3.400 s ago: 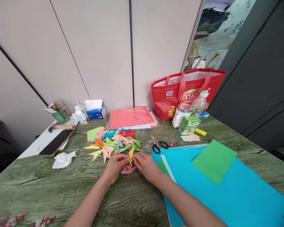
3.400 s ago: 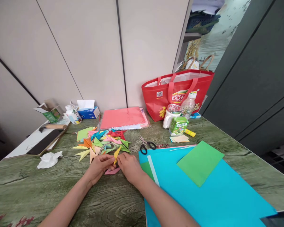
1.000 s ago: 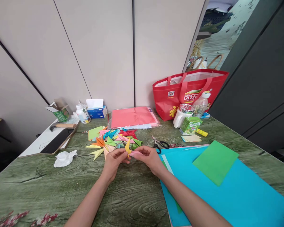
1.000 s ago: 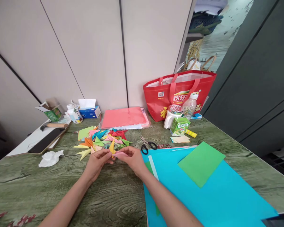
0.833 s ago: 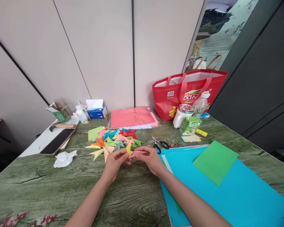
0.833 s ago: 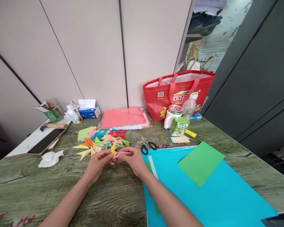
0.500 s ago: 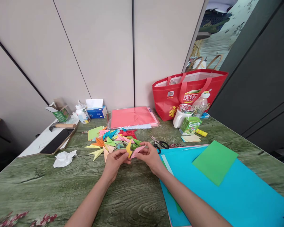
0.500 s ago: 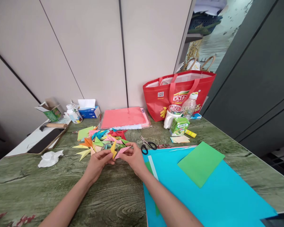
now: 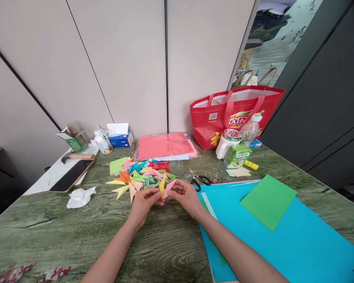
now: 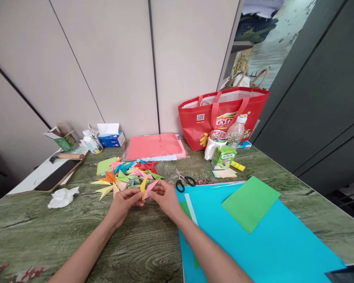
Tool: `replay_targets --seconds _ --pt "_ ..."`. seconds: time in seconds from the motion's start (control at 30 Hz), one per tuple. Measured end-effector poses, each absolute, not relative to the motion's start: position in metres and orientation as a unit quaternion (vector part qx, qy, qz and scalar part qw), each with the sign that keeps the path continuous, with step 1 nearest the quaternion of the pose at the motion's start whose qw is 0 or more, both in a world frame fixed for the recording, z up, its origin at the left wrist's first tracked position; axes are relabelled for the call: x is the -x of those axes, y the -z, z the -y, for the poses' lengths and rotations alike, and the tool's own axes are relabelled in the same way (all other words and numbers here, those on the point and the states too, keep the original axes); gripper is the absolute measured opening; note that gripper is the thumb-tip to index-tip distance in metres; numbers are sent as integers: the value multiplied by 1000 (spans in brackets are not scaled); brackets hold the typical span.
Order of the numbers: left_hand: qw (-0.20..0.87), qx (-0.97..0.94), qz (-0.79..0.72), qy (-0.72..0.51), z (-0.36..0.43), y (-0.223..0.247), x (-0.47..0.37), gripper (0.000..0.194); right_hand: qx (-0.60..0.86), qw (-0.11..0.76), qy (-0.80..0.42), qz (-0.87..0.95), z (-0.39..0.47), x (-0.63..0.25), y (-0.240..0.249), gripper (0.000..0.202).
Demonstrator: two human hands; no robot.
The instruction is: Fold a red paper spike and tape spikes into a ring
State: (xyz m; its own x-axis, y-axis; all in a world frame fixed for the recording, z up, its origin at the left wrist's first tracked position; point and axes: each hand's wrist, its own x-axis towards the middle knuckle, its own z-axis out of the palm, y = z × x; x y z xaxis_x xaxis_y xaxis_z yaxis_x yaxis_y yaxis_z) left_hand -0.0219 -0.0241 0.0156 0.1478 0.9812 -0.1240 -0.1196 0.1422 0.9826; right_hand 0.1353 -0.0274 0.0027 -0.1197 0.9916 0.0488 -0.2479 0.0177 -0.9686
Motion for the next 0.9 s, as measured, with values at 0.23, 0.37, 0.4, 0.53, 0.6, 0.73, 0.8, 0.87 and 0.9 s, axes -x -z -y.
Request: replay_targets --seconds 0.23,0.37,0.4,0.53,0.6,0.73,0.8,0.87,0.9 --pt "600 -459 -469 -457 26 -18 20 21 403 525 -570 487 28 -135 -5 30" --pt "598 -463 -470 -455 26 -17 20 21 411 525 -567 484 29 -135 -4 31" --pt "598 -465 -469 -453 26 -17 20 21 410 525 -568 482 29 -134 -3 31" --pt "597 -472 -470 -447 26 -16 20 19 406 524 -574 481 29 -134 -3 30" --pt "595 -469 -475 -448 26 -17 20 19 406 525 -573 480 29 -133 -3 29" --pt "594 -465 -478 -449 26 -17 20 20 407 525 -574 479 30 -134 -4 30" --pt "596 -461 -481 -448 27 -17 20 21 407 525 -571 482 30 -134 -4 30" --pt "598 -457 -482 -448 27 -17 20 21 409 525 -566 487 30 -133 -3 30" --pt "599 -456 -482 -448 27 -17 20 22 411 525 -562 489 29 -133 -3 30"
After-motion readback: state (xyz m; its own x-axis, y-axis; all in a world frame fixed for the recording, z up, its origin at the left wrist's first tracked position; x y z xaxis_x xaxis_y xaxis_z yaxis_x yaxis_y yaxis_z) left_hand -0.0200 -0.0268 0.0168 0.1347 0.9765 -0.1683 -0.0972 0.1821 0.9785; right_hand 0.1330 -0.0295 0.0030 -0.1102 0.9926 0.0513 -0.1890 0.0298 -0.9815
